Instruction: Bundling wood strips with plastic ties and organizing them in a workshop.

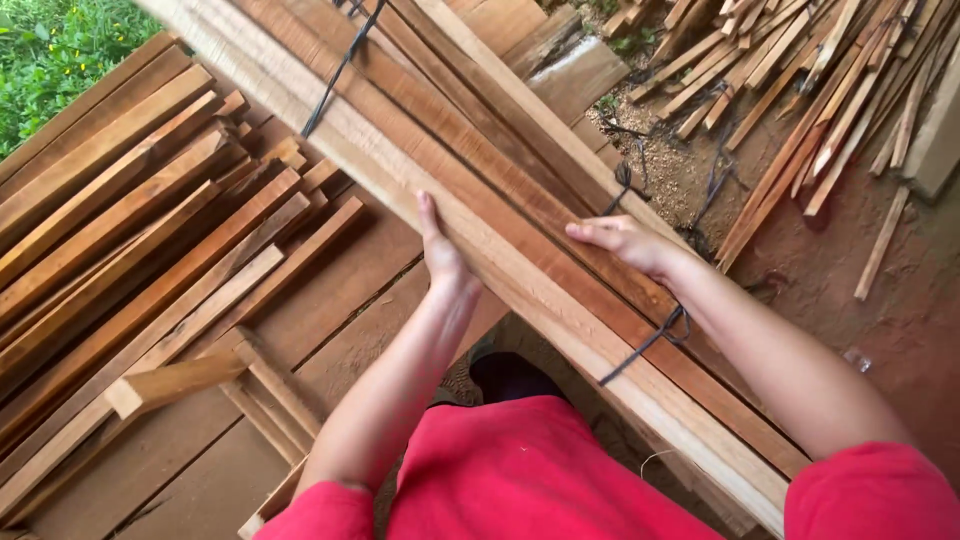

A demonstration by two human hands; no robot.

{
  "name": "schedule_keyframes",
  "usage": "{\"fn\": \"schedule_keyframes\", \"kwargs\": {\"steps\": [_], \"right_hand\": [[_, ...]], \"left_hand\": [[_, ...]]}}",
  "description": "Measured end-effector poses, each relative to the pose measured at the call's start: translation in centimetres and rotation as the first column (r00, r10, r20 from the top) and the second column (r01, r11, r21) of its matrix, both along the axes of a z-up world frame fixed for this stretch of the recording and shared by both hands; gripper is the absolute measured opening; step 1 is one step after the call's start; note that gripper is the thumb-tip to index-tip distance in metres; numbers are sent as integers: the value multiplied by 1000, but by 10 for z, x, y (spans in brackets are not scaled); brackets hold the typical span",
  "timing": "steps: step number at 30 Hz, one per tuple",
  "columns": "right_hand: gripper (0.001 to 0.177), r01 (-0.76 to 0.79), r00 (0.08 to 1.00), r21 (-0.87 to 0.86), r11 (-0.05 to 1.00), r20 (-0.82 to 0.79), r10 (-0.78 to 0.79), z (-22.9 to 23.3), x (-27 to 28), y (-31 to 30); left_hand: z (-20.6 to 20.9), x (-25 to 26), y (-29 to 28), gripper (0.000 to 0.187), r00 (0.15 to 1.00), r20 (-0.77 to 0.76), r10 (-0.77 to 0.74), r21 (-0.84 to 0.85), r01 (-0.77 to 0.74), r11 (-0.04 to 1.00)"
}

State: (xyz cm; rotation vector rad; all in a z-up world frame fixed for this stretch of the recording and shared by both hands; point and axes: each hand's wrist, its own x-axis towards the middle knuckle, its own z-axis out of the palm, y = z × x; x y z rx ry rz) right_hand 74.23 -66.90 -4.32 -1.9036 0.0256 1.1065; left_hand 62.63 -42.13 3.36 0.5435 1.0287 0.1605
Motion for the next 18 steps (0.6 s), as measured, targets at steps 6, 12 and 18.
{"fn": "schedule_keyframes", "kwargs": {"steps": [6, 12, 18], "right_hand": [[51, 126, 992, 49, 991, -34, -125, -56, 106, 6], [67, 76, 997, 73, 994, -15, -75, -38, 156, 30], [79, 13, 1000, 75, 997, 1, -13, -32, 173, 38]], "left_hand": [[-10, 101, 21, 122, 998, 36, -50, 69, 48, 997], [-1, 157, 34, 121, 997, 37, -74, 135, 69, 988], [-21, 185, 48, 115, 999, 3, -44, 128, 43, 991]]}}
